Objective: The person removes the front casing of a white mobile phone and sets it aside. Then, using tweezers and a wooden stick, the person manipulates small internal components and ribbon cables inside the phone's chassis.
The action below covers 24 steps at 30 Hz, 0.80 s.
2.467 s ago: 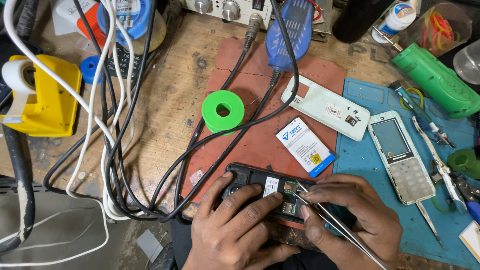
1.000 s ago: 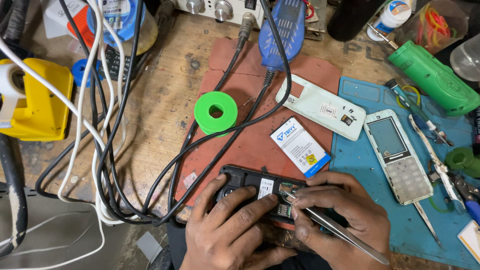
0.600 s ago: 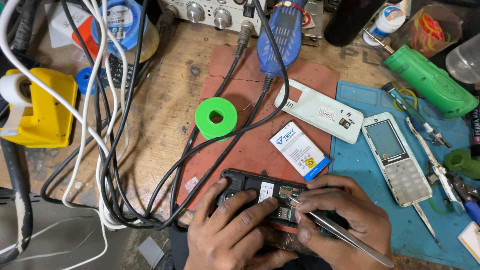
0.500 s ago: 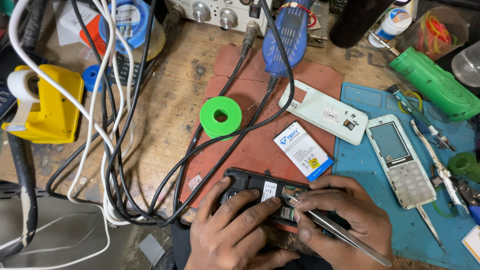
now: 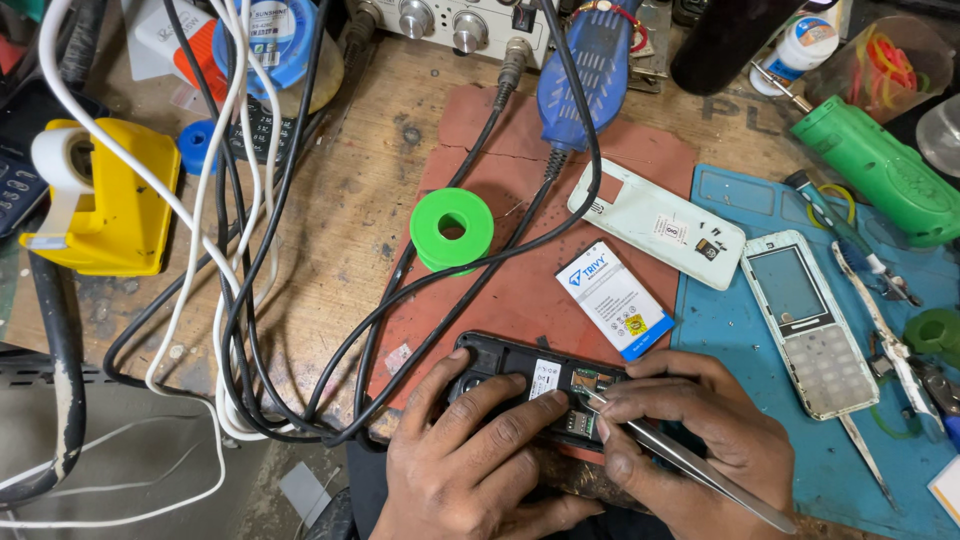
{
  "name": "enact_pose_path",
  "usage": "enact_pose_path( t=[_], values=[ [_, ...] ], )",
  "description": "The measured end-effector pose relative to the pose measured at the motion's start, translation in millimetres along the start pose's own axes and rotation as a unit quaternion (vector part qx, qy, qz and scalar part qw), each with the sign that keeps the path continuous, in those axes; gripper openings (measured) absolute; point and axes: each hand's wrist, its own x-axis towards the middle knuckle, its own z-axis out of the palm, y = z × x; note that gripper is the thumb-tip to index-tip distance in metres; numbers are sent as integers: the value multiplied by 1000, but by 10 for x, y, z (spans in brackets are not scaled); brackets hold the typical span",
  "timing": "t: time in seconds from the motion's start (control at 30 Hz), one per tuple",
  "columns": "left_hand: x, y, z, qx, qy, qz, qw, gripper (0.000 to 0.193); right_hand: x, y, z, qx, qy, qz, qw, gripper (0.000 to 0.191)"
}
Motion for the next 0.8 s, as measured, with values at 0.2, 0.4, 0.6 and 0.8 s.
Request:
enact_pose_path(
  t=[0.2,0.4,0.6,0.8],
  values=[
    [4,6,-3,0,6,-5,1000,43,9,-6,14,-8,8,-4,1000,30],
    [1,9,-4,1,7,-8,1000,43,8,6,13,-2,11,3,1000,27],
    [9,9,-9,-5,3,-6,1000,43,6,23,6,4,1,11,1000,27],
    [13,13,-17,3,-1,-8,1000,44,-15,29,22,-8,9,27,1000,25]
  ],
)
